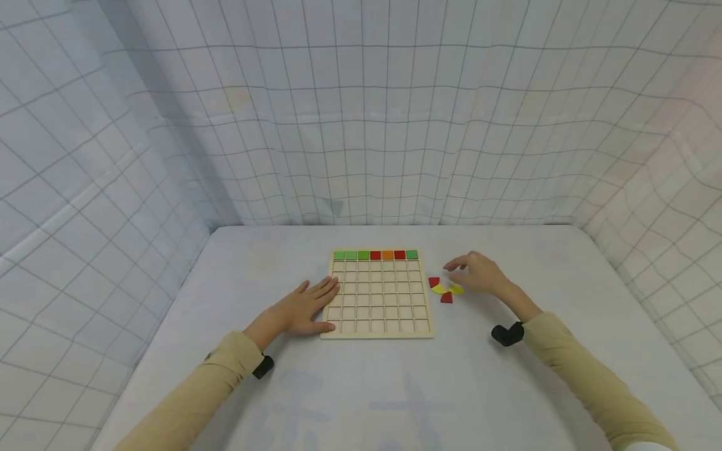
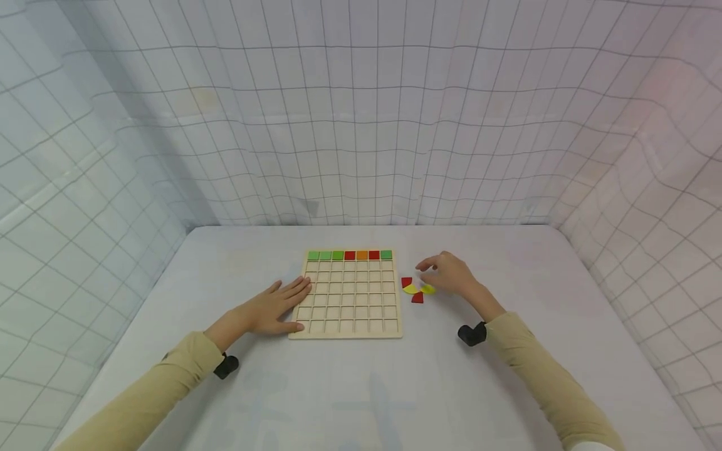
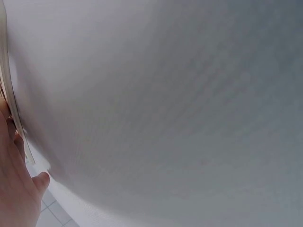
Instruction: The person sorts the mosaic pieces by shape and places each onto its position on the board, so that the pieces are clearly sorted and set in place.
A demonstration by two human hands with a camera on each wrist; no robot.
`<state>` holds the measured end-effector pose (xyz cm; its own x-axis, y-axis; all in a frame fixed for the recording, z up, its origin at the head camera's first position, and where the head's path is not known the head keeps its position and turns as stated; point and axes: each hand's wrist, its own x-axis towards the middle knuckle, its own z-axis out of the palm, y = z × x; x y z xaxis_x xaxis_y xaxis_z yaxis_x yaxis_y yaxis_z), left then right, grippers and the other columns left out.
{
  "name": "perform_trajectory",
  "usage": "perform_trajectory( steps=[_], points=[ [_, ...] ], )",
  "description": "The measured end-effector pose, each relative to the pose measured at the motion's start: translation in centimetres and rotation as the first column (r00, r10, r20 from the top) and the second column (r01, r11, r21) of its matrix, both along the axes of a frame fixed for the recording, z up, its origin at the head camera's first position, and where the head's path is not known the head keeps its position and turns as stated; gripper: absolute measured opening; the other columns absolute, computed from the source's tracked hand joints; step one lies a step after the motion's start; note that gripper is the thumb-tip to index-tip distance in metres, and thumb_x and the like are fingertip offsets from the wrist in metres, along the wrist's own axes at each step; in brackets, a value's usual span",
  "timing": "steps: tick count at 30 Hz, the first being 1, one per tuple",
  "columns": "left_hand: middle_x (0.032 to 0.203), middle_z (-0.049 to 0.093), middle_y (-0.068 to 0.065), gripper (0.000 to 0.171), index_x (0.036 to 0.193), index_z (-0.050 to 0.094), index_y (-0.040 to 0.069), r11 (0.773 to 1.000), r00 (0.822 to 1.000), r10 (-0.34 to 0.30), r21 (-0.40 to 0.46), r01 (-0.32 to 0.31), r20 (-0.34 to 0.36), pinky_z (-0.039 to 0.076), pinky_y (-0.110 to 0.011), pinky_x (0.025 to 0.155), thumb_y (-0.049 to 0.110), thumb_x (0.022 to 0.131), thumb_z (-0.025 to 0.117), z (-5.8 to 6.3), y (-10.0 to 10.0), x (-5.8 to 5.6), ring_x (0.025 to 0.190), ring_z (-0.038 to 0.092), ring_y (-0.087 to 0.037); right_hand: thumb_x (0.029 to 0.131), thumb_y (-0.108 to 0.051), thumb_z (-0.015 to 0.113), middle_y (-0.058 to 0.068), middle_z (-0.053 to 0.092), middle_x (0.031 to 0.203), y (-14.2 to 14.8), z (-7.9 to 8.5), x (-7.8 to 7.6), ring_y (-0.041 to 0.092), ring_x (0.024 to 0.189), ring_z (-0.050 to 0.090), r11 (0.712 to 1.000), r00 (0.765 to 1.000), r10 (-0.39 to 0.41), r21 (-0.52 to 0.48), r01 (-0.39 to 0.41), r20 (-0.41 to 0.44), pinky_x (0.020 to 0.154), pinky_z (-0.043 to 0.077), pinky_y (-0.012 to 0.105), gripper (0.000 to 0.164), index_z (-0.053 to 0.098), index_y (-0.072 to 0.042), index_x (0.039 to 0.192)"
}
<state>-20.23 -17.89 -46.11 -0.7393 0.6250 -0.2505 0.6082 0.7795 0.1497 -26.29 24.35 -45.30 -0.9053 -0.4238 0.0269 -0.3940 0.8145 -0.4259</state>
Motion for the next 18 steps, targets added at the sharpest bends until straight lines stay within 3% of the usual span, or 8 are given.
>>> perform_trajectory(
  steps=[8,18],
  points=[
    [0.163,0.009,-0.011,0.089,0.155,0.013,0.006,1.000,1.000,-0.016,0.025,0.017,-0.010,0.012,-0.061,0.116,0.061,0.093,0.046,-0.1,-0.2,0.1,0.150,0.010,-0.029,0.084,-0.013,0.068,0.006,0.072,0.111,1.5,-0.5,0.6,0.019,0.096,0.054,0.997,0.993,0.066,-0.045,-0.062,0.094,0.077,0.043,0.031,0.028,0.073,-0.009,0.111],
    [0.163,0.008,-0.010,0.090,0.155,0.012,0.006,1.000,1.000,-0.025,0.004,0.025,-0.018,0.013,-0.060,0.117,0.061,0.093,0.046,-0.1,-0.2,-0.1,0.150,0.009,-0.029,0.081,-0.002,0.068,0.005,0.072,0.113,2.3,-1.4,0.9,0.019,0.098,0.052,0.988,0.986,0.138,-0.082,-0.130,0.093,0.080,0.044,0.032,0.031,0.074,-0.011,0.110]
  ],
)
